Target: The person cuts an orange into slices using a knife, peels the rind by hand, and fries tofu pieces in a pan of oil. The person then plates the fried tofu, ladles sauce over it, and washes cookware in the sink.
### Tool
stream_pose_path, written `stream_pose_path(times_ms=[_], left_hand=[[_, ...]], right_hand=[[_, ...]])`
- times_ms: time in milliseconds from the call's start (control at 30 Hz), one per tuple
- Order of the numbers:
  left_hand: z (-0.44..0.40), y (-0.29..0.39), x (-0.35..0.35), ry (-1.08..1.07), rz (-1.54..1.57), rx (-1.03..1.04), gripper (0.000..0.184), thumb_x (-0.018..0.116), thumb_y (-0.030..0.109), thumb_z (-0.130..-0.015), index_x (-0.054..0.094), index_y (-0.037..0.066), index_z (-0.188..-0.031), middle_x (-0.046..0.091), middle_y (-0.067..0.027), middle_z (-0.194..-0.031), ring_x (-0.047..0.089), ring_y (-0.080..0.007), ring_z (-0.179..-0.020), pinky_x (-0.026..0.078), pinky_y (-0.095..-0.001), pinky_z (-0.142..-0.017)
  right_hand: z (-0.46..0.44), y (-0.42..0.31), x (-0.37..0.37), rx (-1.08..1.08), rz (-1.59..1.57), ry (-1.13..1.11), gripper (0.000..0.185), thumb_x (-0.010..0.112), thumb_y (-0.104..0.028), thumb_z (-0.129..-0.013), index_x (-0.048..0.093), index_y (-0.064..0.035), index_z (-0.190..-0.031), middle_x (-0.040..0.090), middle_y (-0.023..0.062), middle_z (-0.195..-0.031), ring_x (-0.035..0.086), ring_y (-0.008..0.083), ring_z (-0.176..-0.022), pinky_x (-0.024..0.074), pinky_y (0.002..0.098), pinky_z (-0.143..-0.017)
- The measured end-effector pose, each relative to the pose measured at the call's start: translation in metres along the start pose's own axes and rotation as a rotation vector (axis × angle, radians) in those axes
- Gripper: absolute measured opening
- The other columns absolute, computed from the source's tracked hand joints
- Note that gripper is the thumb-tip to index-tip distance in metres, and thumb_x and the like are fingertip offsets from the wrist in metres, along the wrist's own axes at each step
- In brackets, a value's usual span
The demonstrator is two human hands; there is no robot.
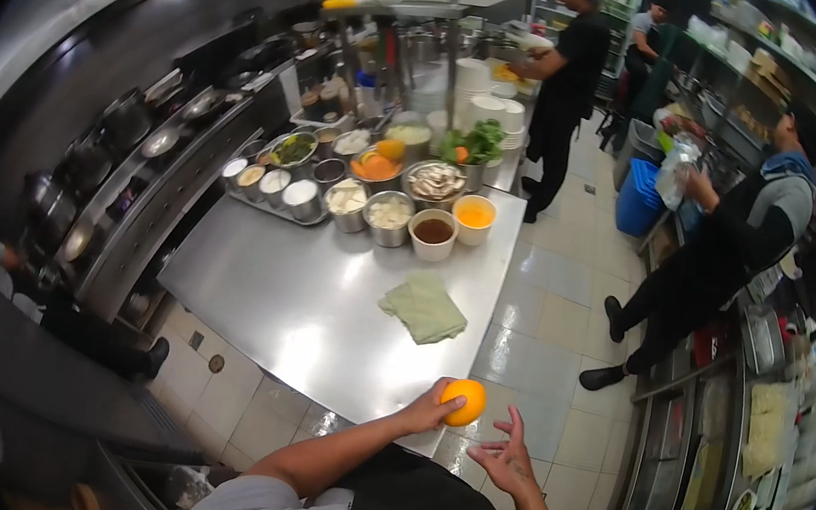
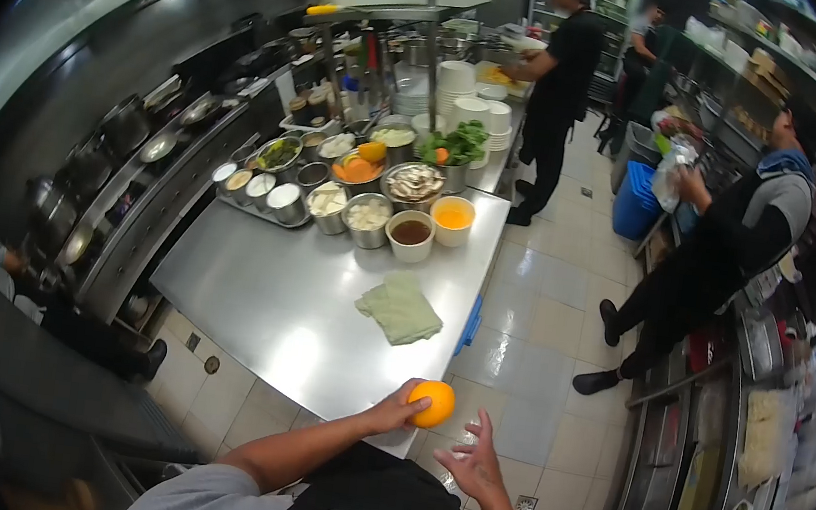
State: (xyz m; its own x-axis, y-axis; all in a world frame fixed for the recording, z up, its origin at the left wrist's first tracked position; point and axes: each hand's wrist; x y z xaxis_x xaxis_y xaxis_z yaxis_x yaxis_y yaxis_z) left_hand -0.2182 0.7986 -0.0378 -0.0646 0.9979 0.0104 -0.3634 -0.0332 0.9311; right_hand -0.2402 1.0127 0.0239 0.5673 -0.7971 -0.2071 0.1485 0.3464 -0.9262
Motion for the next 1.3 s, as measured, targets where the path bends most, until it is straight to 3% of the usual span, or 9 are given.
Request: stream_pose_path(times_ms=[67,133,233,400,533,767,1000,1200,1300], left_hand=[[0.006,0.007,-0.018,-0.186,0.108,0.079,0.069,0.054,0.054,-0.089,0.033,0.007,-0.136,0.054,-0.0089,-0.109,0.055,-0.0146,-0.089,0.048,-0.0253,-0.065],[0.018,0.029,-0.053,-0.301,0.099,0.114,0.065,0.052,0.047,-0.092,0.031,0.007,-0.139,0.054,-0.0071,-0.108,0.055,-0.0145,-0.088,0.048,-0.026,-0.072],[0.008,0.06,-0.142,-0.643,-0.213,0.135,0.049,0.06,0.031,-0.091,0.048,0.007,-0.132,0.063,-0.0024,-0.099,0.057,-0.0107,-0.086,0.048,-0.0276,-0.077],[-0.089,0.139,-0.303,0.103,-0.516,0.45,0.028,0.068,0.021,-0.083,0.062,0.008,-0.107,0.065,-0.0001,-0.101,0.059,-0.0096,-0.09,0.048,-0.0269,-0.075],[-0.195,0.219,-0.383,0.608,-0.795,0.421,0.067,0.074,0.047,-0.073,0.052,0.005,-0.121,0.061,-0.0127,-0.113,0.056,-0.0286,-0.108,0.045,-0.0388,-0.09],[-0.309,0.282,-0.402,0.598,-1.032,-0.109,0.093,0.069,0.068,-0.063,0.048,0.008,-0.13,0.051,-0.016,-0.132,0.044,-0.0325,-0.125,0.034,-0.0436,-0.101],[-0.332,0.288,-0.395,0.511,-1.123,-0.222,0.081,0.07,0.062,-0.065,0.057,0.004,-0.121,0.058,-0.0135,-0.125,0.05,-0.0312,-0.119,0.038,-0.0422,-0.098],[-0.314,0.291,-0.392,0.649,-1.08,-0.048,0.073,0.073,0.049,-0.063,0.057,0.002,-0.116,0.06,-0.0176,-0.116,0.055,-0.033,-0.111,0.042,-0.0425,-0.094],[-0.274,0.293,-0.383,0.757,-0.714,0.602,0.071,0.08,0.033,-0.059,0.051,-0.001,-0.114,0.053,-0.0185,-0.114,0.055,-0.0349,-0.104,0.045,-0.0389,-0.091]], right_hand=[[-0.025,-0.008,0.03,-0.052,-0.094,-0.029,0.09,0.079,-0.024,-0.073,0.022,-0.0044,-0.14,0.049,0.0182,-0.122,0.058,0.0249,-0.099,0.0515,0.0361,-0.08],[-0.056,0.004,0.065,-0.249,-0.15,0.139,0.087,0.08,-0.023,-0.072,0.026,-0.0031,-0.138,0.05,0.0164,-0.118,0.057,0.025,-0.101,0.0492,0.0353,-0.085],[-0.072,-0.007,0.096,-0.088,-0.27,0.15,0.081,0.081,-0.023,-0.068,0.036,-0.0015,-0.132,0.051,0.0145,-0.117,0.055,0.0242,-0.104,0.0465,0.0344,-0.089],[-0.09,-0.048,0.146,-0.28,0.534,0.155,0.077,0.083,-0.026,-0.063,0.046,-0.0069,-0.128,0.052,0.0172,-0.118,0.055,0.0328,-0.106,0.0469,0.0386,-0.089],[-0.104,-0.049,0.18,-0.234,0.658,0.214,0.077,0.084,-0.027,-0.061,0.048,-0.0076,-0.126,0.053,0.0164,-0.115,0.051,0.0345,-0.108,0.0444,0.0408,-0.092],[-0.112,-0.052,0.184,-0.124,0.691,0.245,0.075,0.083,-0.031,-0.06,0.049,-0.013,-0.125,0.053,0.0177,-0.113,0.052,0.0354,-0.105,0.0446,0.0428,-0.089],[-0.116,-0.052,0.182,-0.065,0.728,0.259,0.073,0.082,-0.034,-0.06,0.05,-0.0118,-0.122,0.054,0.0159,-0.111,0.051,0.0332,-0.106,0.0421,0.0419,-0.093],[-0.113,-0.048,0.178,-0.105,0.715,0.243,0.073,0.081,-0.034,-0.061,0.049,-0.0136,-0.123,0.055,0.0169,-0.108,0.052,0.0355,-0.106,0.0426,0.0438,-0.091],[-0.112,-0.047,0.178,-0.135,0.71,0.248,0.073,0.081,-0.033,-0.062,0.048,-0.0144,-0.124,0.055,0.0175,-0.108,0.052,0.0359,-0.105,0.0433,0.0436,-0.09]])
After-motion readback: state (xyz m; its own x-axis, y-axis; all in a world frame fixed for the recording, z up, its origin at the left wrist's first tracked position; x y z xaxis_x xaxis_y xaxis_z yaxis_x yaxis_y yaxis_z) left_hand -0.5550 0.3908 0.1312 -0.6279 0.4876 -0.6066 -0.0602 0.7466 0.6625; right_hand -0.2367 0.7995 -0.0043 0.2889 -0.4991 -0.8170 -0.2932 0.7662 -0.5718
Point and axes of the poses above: each hand's wrist, its own z-axis away from the middle knuckle, its own x-axis out of the palm, y = z × x
